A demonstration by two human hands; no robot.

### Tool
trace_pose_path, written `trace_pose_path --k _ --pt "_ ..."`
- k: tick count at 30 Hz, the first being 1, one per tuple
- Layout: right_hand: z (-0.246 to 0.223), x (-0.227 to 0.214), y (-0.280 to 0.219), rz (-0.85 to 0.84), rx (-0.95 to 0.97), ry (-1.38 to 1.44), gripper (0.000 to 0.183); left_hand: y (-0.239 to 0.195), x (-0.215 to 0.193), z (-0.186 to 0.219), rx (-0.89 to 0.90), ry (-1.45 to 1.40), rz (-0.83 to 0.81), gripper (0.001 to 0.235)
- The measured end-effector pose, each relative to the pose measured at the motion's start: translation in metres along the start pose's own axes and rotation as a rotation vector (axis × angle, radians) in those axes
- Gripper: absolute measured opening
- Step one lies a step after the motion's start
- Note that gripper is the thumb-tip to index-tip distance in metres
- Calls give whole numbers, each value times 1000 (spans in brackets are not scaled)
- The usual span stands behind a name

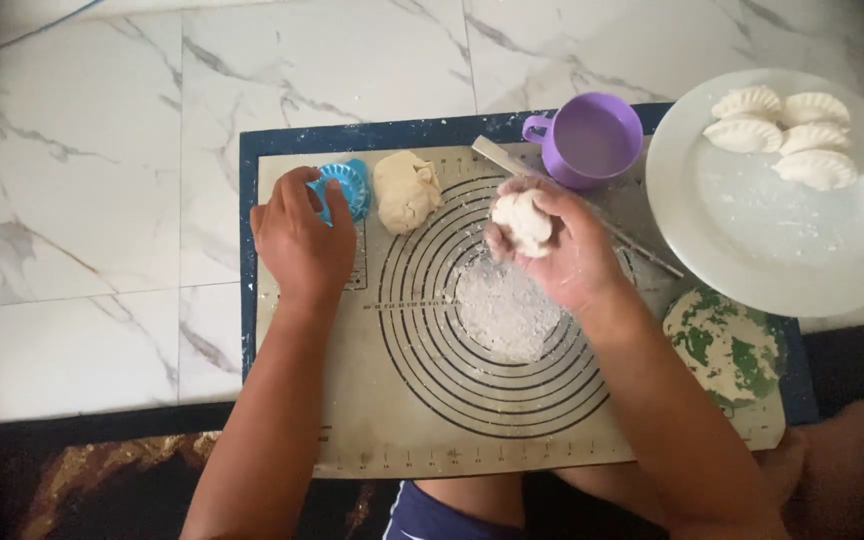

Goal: A person is preparing dough balls and using a plastic mold to create dumplings on a silicone mat.

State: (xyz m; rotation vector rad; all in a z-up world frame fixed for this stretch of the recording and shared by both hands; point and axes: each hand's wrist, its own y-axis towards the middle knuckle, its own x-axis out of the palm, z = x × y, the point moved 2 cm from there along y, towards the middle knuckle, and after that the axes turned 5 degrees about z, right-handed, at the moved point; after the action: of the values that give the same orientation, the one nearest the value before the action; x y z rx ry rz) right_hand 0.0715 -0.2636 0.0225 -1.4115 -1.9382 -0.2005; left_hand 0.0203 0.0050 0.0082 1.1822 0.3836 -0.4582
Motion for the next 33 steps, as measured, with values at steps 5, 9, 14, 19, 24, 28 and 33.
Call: trace_pose_path --k 5,9,14,19,24,28,33 --pt "19 -10 5 12 56 -50 31 -1 2 -1 -19 -5 -22 17" --pt "32 -10 6 63 16 -173 28 -2 5 -7 -18 7 4 17" --pt "42 -11 14 48 -48 -170 29 1 6 -7 11 74 15 20" --pt "48 -21 18 21 -54 -209 33 1 3 -4 -16 18 10 13" --pt "52 -28 21 -234 0 -93 37 -3 8 -9 -5 28 -11 10" --pt "31 -1 10 -142 162 -48 35 2 4 -3 -25 -4 40 14" --pt "11 18 -2 -65 80 -206 38 -2 6 -9 -9 26 31 9"
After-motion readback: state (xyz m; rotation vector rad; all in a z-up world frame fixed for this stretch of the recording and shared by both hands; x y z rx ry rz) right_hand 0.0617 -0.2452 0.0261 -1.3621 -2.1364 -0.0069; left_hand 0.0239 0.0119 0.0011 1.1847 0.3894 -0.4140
